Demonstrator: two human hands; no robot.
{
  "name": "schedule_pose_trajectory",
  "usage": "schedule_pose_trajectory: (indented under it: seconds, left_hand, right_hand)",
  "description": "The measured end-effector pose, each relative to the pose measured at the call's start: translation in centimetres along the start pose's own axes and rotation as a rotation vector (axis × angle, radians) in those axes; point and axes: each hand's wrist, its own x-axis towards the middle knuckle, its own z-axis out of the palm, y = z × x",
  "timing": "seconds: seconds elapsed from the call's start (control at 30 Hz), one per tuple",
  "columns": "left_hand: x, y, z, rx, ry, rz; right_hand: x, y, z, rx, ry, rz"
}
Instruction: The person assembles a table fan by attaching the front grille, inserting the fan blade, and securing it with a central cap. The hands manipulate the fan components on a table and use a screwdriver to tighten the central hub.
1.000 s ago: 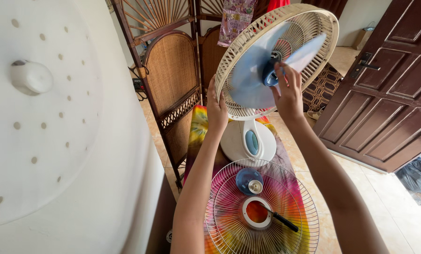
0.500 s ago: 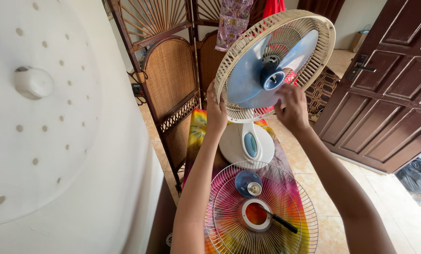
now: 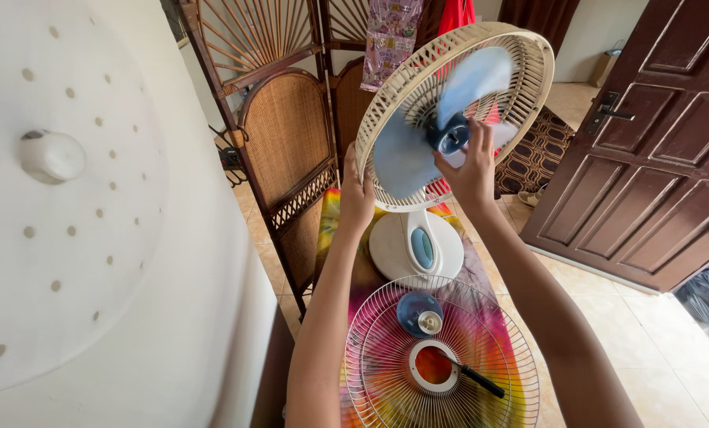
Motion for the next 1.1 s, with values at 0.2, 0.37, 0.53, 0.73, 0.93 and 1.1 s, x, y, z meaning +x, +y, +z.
schedule_pose_trajectory:
  seconds: [0.2, 0.37, 0.53, 0.73, 0.93, 1.1]
  left_hand:
    - [0.4, -0.6, -0.6, 0.032, -0.056, -0.018]
    - [0.3, -0.6, -0.2, 0.057, -0.054, 0.061]
    - [0.5, -0.7, -0.4, 0.059, -0.055, 0.047]
    - [0.5, 0.3, -0.5, 0.081, -0.069, 0.034]
    - [0.9, 1.0, -1.4, 0.054, -0.105, -0.007]
    - [0.9, 0.2, -1.5, -0.011, -0.129, -0.13]
  right_hand:
    - [0.5, 1.4, -0.9, -0.256, -0.04, -0.307]
    - [0.5, 0.8, -0.4, 0.287, -0.051, 0.344]
    - [0.4, 1.6, -0.8, -0.376, 0.029, -0.379]
    - [1.2, 1.6, -0.2, 0.066, 0.011, 0.091]
    - [1.1, 0.7, -0.7, 0.15, -0.003, 0.07]
    - [-1.8, 2.3, -3.4, 0.172, -0.029, -0.075]
